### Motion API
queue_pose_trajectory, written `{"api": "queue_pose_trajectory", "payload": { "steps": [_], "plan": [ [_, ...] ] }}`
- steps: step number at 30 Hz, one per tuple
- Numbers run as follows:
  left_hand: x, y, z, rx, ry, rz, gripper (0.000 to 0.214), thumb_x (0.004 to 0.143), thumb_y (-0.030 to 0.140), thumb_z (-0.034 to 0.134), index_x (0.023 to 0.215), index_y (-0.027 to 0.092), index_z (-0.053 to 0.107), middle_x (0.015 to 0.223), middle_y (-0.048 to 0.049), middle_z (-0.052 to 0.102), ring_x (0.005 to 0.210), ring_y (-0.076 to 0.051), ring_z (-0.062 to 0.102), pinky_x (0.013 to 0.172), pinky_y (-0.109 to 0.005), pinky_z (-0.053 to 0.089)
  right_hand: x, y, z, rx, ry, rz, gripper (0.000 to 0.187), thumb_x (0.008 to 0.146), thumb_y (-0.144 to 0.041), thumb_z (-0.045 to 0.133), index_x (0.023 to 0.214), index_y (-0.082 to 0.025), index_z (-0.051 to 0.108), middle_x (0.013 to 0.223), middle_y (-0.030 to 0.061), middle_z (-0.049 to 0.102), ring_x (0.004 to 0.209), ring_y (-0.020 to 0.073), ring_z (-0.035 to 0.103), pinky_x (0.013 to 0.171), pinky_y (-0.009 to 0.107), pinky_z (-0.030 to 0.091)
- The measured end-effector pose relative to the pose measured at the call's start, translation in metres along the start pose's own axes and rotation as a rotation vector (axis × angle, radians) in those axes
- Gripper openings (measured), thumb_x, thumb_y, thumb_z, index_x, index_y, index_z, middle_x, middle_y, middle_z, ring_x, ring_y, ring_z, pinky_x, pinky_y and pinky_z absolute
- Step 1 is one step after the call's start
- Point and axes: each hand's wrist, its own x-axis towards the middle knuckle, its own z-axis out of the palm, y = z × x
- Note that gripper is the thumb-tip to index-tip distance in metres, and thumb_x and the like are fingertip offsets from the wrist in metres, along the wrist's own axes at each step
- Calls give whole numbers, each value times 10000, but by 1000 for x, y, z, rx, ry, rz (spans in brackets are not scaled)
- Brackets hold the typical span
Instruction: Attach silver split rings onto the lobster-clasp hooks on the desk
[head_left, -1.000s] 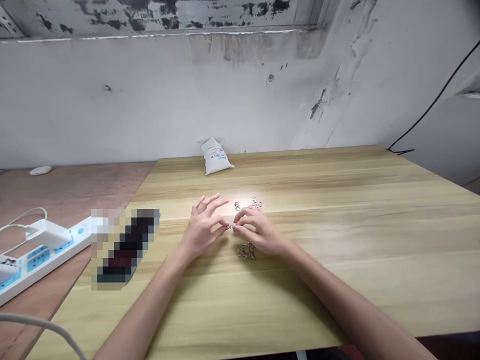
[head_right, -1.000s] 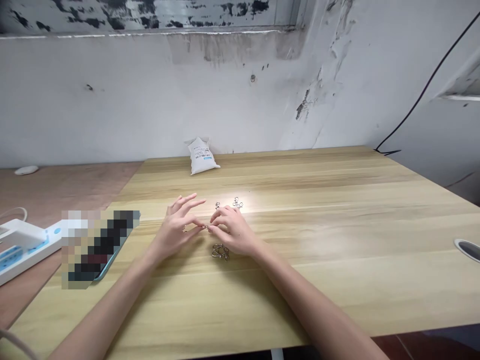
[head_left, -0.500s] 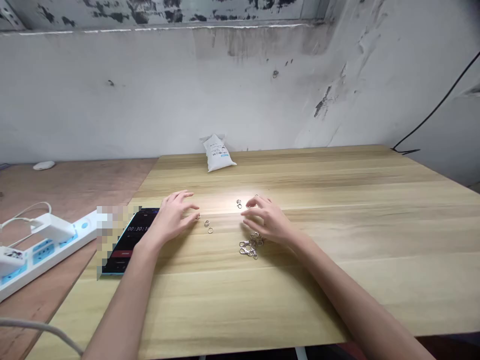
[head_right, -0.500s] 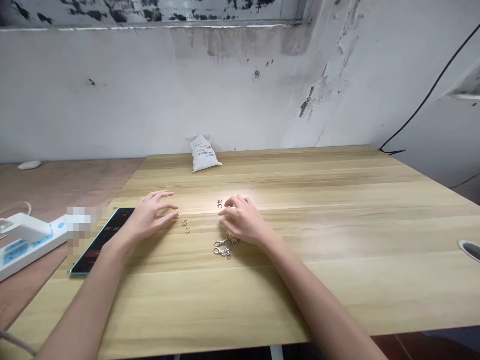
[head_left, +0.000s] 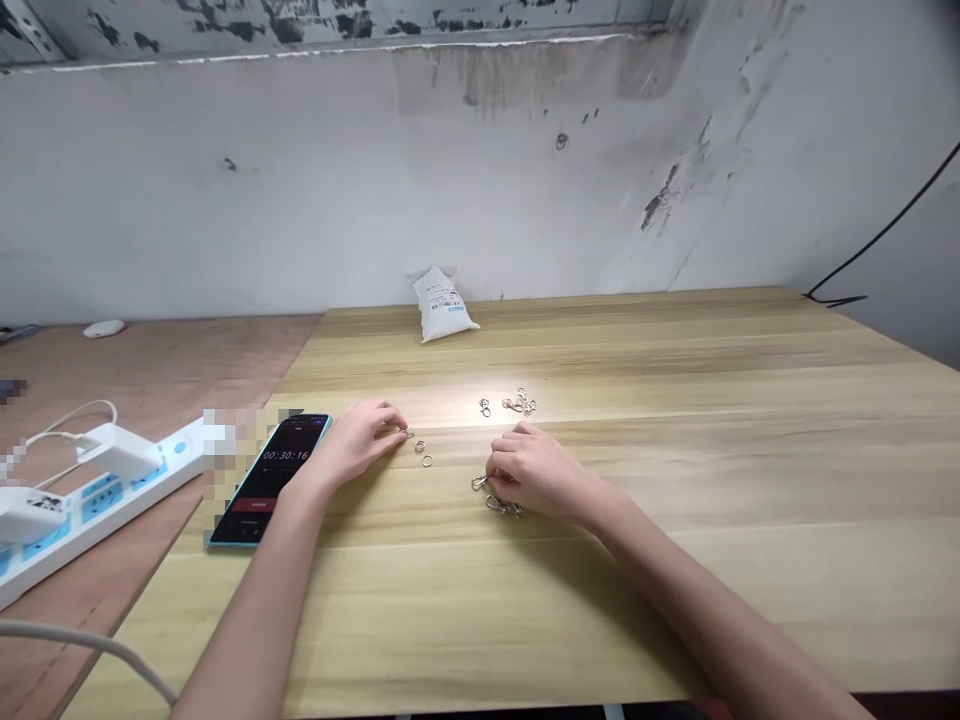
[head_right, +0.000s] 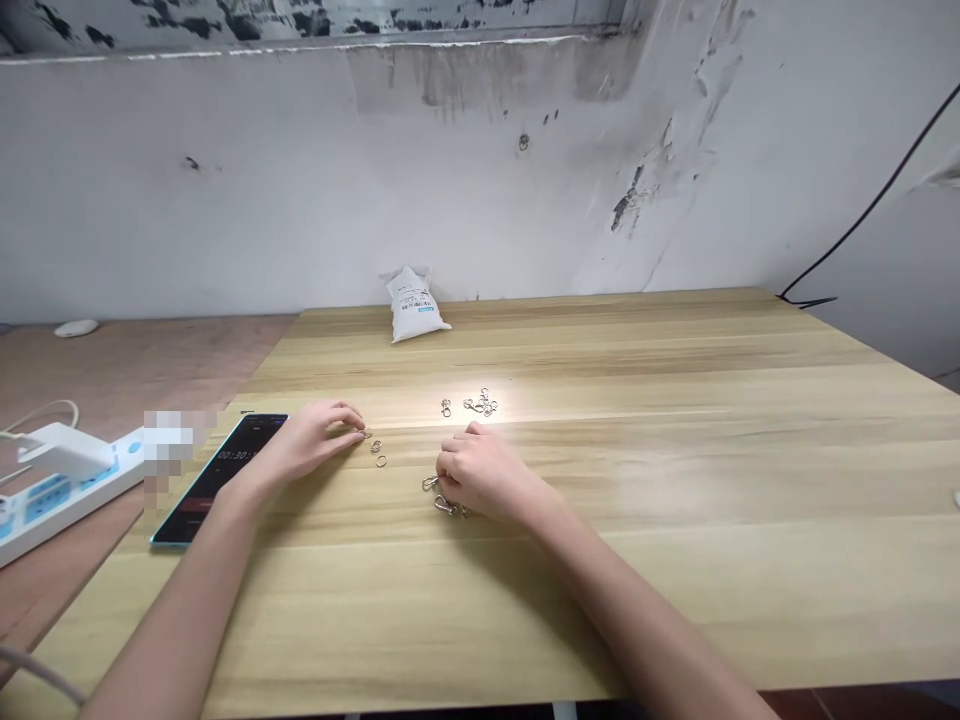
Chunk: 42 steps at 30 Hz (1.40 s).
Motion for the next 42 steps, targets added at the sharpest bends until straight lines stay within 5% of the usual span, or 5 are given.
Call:
{"api": "queue_pose_trajectory", "payload": {
  "steps": [7,16,21,30,42],
  "plan": [
    [7,32,21,-152,12,94,110,864,282,612,803,204,659,835,-15,693,810,-184,610,761,-305,440,3,-1,4,-106,38,96,140,758,-65,540,680,-169,595,688,4,651,637,128,525,763,308,323],
    [8,47,38,-200,73,232,160,920,214,559,987,223,703,871,-33,698,819,-170,620,744,-289,461,3,-5,2,-55,51,75,176,928,-292,562,878,-179,687,797,30,648,693,136,551,791,314,342],
    [7,56,42,-243,56,282,205,937,207,530,1005,233,722,834,-29,645,755,-144,593,688,-255,449,8,-7,14,10,159,113,209,962,-307,533,908,-180,690,793,31,644,713,137,555,785,306,353],
    [8,59,40,-382,19,242,168,914,221,579,981,210,732,856,-45,698,801,-162,629,716,-277,487,7,-2,13,165,302,101,127,921,-192,536,817,-186,608,768,-7,638,660,115,537,835,315,366],
    [5,64,34,-539,4,183,140,889,292,623,880,197,726,929,-65,700,862,-173,661,762,-300,547,8,-4,6,228,290,101,143,969,-167,442,869,-185,542,817,11,624,671,118,526,827,301,354]
  ]
}}
